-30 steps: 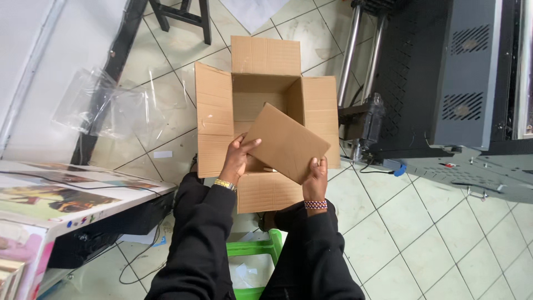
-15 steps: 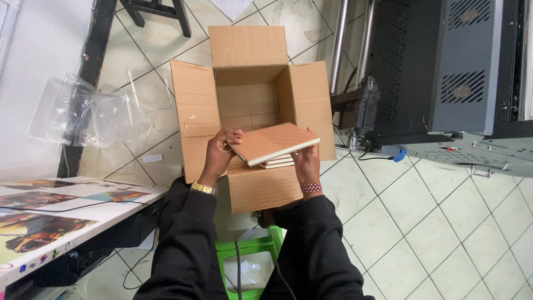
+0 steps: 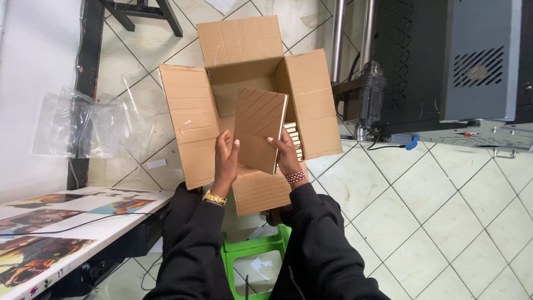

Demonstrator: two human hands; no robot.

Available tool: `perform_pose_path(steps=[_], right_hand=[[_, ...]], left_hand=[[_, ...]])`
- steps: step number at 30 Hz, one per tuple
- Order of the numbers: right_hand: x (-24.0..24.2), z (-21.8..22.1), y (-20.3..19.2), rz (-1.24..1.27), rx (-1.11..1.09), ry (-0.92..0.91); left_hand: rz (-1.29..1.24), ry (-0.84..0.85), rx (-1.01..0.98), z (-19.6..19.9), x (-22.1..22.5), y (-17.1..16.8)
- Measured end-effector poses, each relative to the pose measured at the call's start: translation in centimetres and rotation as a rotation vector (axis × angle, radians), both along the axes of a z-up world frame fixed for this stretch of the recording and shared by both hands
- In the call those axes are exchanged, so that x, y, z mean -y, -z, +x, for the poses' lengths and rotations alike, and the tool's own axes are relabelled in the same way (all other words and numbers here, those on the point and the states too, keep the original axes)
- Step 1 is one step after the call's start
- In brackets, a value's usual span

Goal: The person removes plastic wrapping from notebooks, flips through the pages of several notebooks, and stacks them inside a cardboard box.

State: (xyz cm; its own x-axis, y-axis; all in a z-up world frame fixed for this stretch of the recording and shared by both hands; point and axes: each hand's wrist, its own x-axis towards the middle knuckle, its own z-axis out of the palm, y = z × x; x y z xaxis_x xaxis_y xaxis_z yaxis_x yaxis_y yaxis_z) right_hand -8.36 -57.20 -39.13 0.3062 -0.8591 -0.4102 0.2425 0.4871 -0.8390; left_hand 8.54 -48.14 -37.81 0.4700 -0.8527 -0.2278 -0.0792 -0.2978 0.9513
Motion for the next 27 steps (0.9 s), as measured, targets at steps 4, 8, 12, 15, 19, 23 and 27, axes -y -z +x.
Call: perform_pose_path(steps=[4, 8, 12, 15, 19, 23, 27], right_hand=[[-1.1, 1.2, -3.1, -0.035, 0.048, -0.155], [-0.8, 0.7, -4.0, -0.119, 0.167, -0.305], [-0.6, -0.2, -2.8, -0.084, 0.189, -0.308], [-0.7, -0.8, -0.9, -0.005, 0.227, -0.283], [-1.0, -1.5, 0.6, 0.021, 0.243, -0.293], [-0.7, -1.5, 0.6, 0.047, 0.26, -0.283], [-0.7, -1.7, 1.4, 0.068, 0.286, -0.268]], left_hand=[[0.194, -0.146, -0.25, 0.5, 1.0, 2.8], [0.021, -0.268, -0.378, 0.3, 0.4, 8.3], [-0.025, -0.329, -0.432, 0.2, 0.3, 12.1], [-0.056, -0.403, -0.461, -0.5, 0.7, 8.2], [-0.071, -0.395, -0.433, -0.4, 0.9, 3.6], [-0.034, -0.395, -0.419, -0.6, 1.1, 1.9], [0.005, -0.396, -0.453, 0.2, 0.8, 5.6]])
